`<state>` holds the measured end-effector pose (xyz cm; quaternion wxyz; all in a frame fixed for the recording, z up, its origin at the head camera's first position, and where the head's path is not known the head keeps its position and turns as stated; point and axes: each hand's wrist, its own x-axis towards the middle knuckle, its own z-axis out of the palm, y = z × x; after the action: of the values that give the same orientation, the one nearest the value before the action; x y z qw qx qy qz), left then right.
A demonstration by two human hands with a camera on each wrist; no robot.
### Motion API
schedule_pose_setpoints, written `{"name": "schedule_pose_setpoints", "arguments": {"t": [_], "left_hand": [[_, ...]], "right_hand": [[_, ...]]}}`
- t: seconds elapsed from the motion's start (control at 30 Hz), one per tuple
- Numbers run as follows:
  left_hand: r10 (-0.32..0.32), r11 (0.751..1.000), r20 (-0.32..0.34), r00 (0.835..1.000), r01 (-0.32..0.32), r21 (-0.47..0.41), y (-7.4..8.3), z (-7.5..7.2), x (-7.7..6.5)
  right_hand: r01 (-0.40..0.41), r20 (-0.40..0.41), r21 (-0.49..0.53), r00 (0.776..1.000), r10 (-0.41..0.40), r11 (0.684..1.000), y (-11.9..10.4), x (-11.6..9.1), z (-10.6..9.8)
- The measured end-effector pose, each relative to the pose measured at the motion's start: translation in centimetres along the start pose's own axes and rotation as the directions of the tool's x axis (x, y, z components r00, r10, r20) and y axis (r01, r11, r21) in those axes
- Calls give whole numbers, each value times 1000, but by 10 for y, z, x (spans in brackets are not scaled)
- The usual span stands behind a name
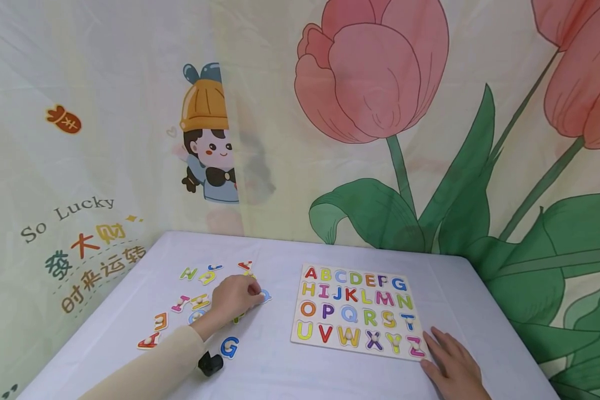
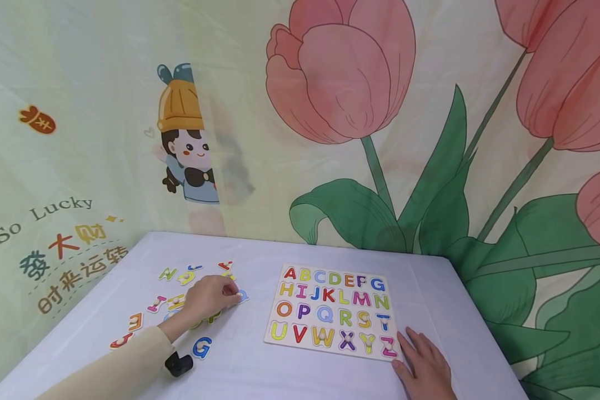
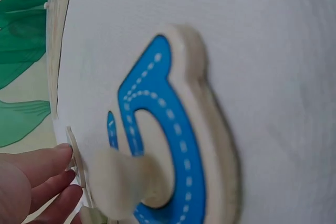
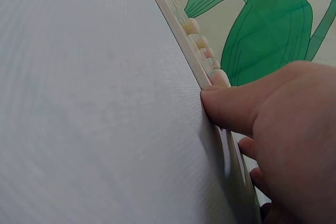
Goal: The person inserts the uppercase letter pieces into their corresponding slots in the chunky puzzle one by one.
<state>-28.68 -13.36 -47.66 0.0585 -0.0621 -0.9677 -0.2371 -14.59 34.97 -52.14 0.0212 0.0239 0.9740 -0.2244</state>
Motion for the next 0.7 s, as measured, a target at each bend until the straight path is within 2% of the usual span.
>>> {"name": "schedule_pose_setpoints", "arguments": {"t": [0.2, 0.4, 0.57, 0.7], "left_hand": [[30, 999, -34, 999, -28, 41, -1, 5, 3], [79, 996, -47, 996, -77, 45, 2, 4, 3], [139, 989, -41, 989, -137, 53, 15, 5, 6], [191, 980, -22, 981, -190, 51, 33, 9, 9]], "right_hand": [[-11, 6, 1, 1000, 11, 1000, -2, 0, -1], [-7, 1, 7, 1000, 7, 1000, -4, -1, -1], [-4, -5, 11, 1000, 4, 1000, -2, -1, 0], [-6, -9, 13, 1000, 6, 1000, 0, 0, 1]]}}
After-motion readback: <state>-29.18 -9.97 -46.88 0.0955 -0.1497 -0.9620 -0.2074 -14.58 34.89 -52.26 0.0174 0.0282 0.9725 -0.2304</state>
